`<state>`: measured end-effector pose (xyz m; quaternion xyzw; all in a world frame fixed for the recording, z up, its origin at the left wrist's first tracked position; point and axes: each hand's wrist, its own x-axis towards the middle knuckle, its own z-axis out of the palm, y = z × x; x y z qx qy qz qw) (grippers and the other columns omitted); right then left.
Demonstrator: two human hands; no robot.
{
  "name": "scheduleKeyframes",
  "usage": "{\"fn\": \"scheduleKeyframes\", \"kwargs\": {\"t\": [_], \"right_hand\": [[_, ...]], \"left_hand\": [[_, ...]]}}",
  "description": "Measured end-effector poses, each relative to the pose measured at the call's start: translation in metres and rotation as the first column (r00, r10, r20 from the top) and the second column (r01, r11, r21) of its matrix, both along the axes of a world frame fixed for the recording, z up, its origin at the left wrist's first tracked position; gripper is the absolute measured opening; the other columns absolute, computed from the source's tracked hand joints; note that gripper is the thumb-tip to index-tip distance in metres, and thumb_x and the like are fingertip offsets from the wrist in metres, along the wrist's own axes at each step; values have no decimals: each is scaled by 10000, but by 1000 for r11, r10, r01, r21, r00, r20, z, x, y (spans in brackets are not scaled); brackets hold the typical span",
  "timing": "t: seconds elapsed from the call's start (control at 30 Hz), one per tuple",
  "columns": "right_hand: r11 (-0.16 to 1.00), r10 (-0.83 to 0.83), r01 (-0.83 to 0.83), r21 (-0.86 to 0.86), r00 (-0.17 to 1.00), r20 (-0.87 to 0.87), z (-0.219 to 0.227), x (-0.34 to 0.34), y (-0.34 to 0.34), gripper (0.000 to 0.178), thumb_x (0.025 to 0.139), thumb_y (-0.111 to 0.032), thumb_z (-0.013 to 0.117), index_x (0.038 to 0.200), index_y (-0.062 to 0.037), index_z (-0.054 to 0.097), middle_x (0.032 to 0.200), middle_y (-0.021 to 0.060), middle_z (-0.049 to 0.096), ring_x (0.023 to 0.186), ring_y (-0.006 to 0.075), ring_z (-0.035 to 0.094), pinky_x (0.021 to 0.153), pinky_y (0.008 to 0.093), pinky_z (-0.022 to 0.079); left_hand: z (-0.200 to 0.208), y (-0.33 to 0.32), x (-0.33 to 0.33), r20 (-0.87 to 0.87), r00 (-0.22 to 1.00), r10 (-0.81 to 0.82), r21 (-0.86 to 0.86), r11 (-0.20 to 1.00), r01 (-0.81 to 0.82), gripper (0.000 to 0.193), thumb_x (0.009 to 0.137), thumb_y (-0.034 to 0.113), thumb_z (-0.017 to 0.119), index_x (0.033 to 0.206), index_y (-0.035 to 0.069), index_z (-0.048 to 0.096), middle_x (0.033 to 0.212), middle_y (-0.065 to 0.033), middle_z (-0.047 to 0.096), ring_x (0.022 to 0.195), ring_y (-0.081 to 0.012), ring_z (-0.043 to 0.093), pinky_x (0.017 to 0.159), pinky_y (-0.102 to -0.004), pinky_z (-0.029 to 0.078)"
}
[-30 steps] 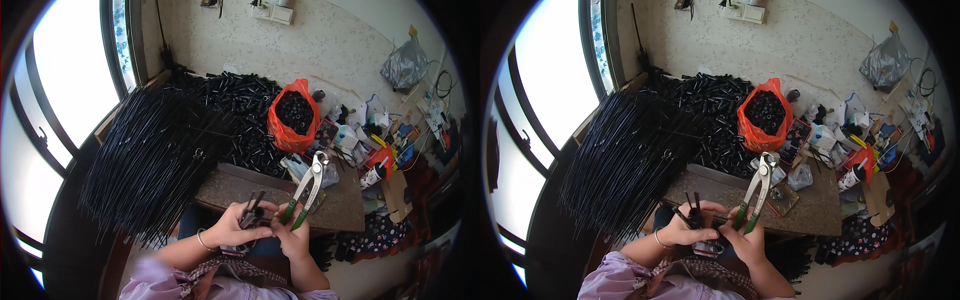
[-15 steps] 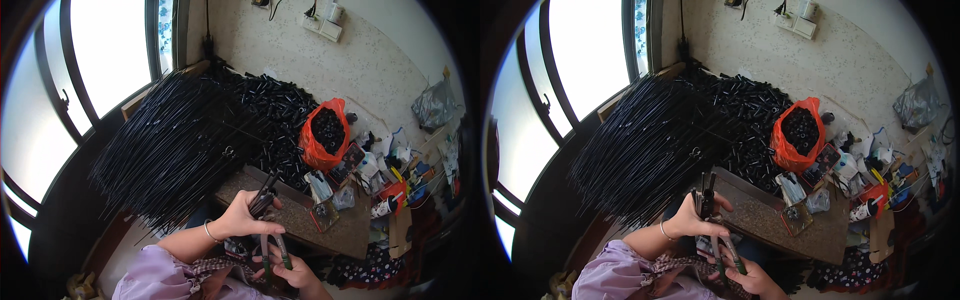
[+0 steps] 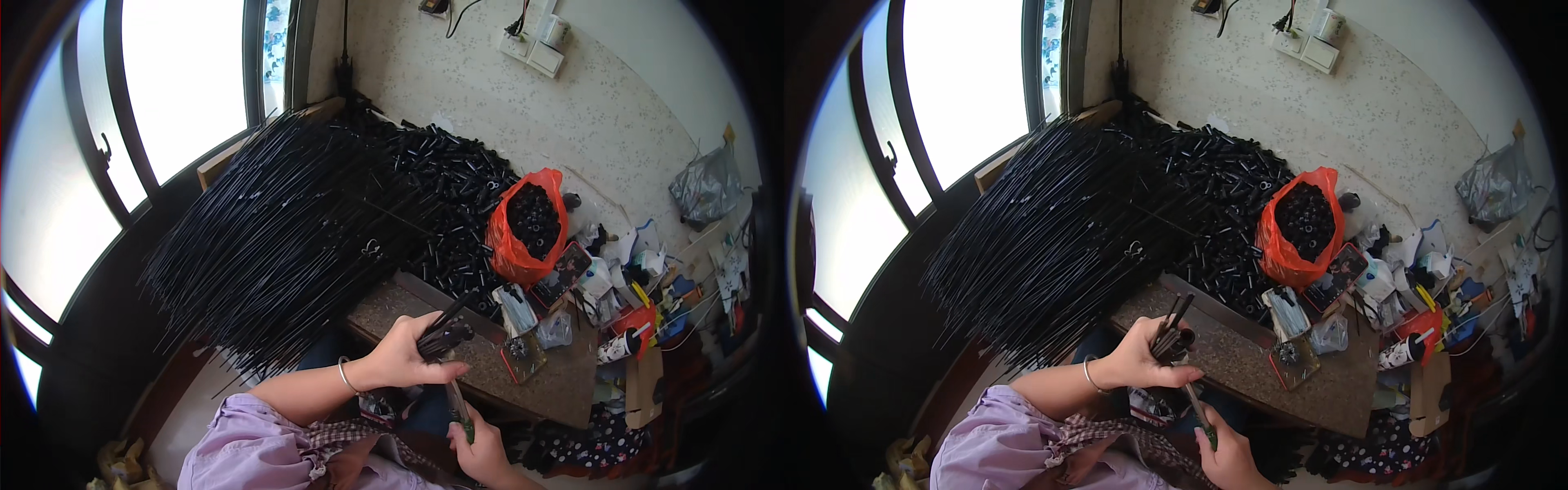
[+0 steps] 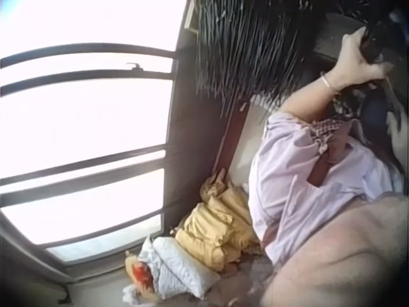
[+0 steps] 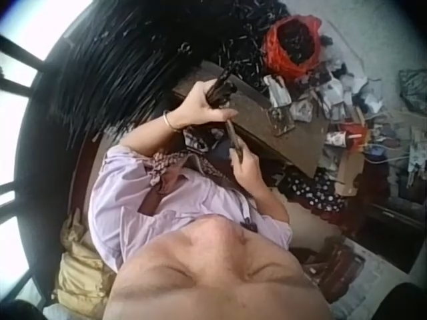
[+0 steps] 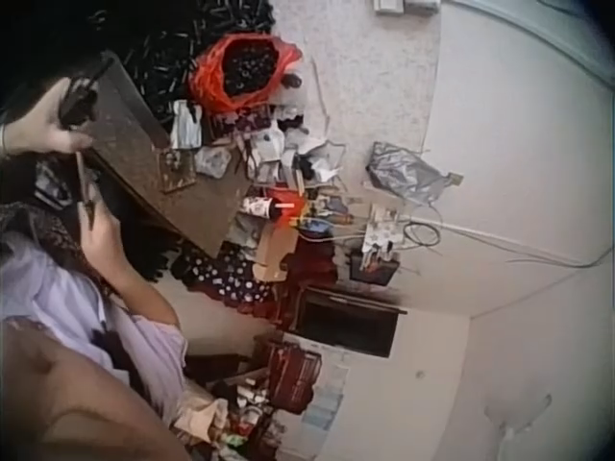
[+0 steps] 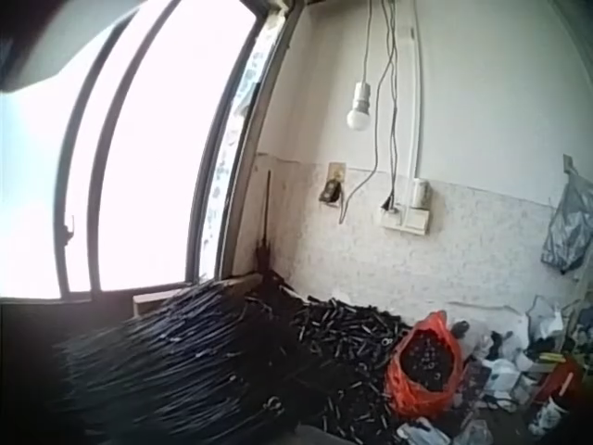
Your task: Assembling and trimming bundles of black rods at a workstation using cutting tools.
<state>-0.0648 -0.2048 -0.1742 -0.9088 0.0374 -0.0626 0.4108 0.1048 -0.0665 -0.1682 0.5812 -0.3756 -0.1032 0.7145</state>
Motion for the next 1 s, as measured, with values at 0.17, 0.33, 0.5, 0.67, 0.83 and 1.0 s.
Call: {"fn": "scheduleKeyframes", "kwargs": {"t": [0.17, 0.33, 0.5, 0.67, 0.83, 1.0], "right_hand": [[947, 160, -175, 269, 984, 76, 6, 8, 5, 329, 870, -64, 530, 1169, 64, 484, 853, 161, 630, 731, 222, 624, 670, 276, 474], [997, 72, -78, 23, 977, 201, -2, 10, 11, 369, 875, -104, 545, 1211, 37, 487, 1160, 206, 560, 955, 344, 592, 784, 317, 470], [969, 58, -43, 243, 997, -54, -4, 8, 5, 157, 885, -110, 514, 961, 27, 526, 644, 38, 575, 532, 97, 562, 515, 238, 446], [965, 25, -18, 262, 999, -22, -31, 26, -63, 214, 850, -175, 584, 911, 30, 577, 718, 79, 561, 621, 146, 575, 577, 259, 457], [849, -342, 285, -445, 938, -52, -89, 25, -97, 379, 822, -330, 609, 991, 7, 575, 938, 140, 539, 897, 308, 549, 763, 395, 456], [704, -389, 288, -649, 921, -13, -124, 27, -112, 421, 807, -359, 613, 1040, -15, 545, 1009, 139, 513, 995, 315, 487, 829, 410, 432]], "left_hand": [[22, 7, -14, -139, 990, 26, -128, 991, -44, 394, 580, 192, 824, 812, 35, 545, 659, 52, 509, 593, -14, 444, 510, -170, 339], [12, 4, -13, -62, 990, 124, -221, 966, -135, 361, 580, 172, 816, 782, 40, 548, 672, 36, 509, 592, -21, 435, 507, -175, 328], [12, 0, -18, -86, 990, 111, -182, 975, -125, 316, 634, 161, 786, 813, 30, 560, 658, 38, 508, 589, -23, 439, 526, -173, 337], [19, 11, -11, -130, 991, -24, -152, 988, 4, 233, 776, 152, 711, 913, 26, 570, 684, 45, 522, 615, -19, 430, 546, -188, 349], [-21, 31, 1, 13, 1000, -11, 28, 1000, 10, 244, 768, 150, 716, 762, 45, 495, 651, -21, 543, 591, -86, 528, 527, -217, 419], [-6, 60, 13, -153, 957, -247, -265, 943, 201, 308, 771, 200, 704, 729, 80, 423, 580, -47, 501, 494, -115, 483, 485, -234, 416]]}}
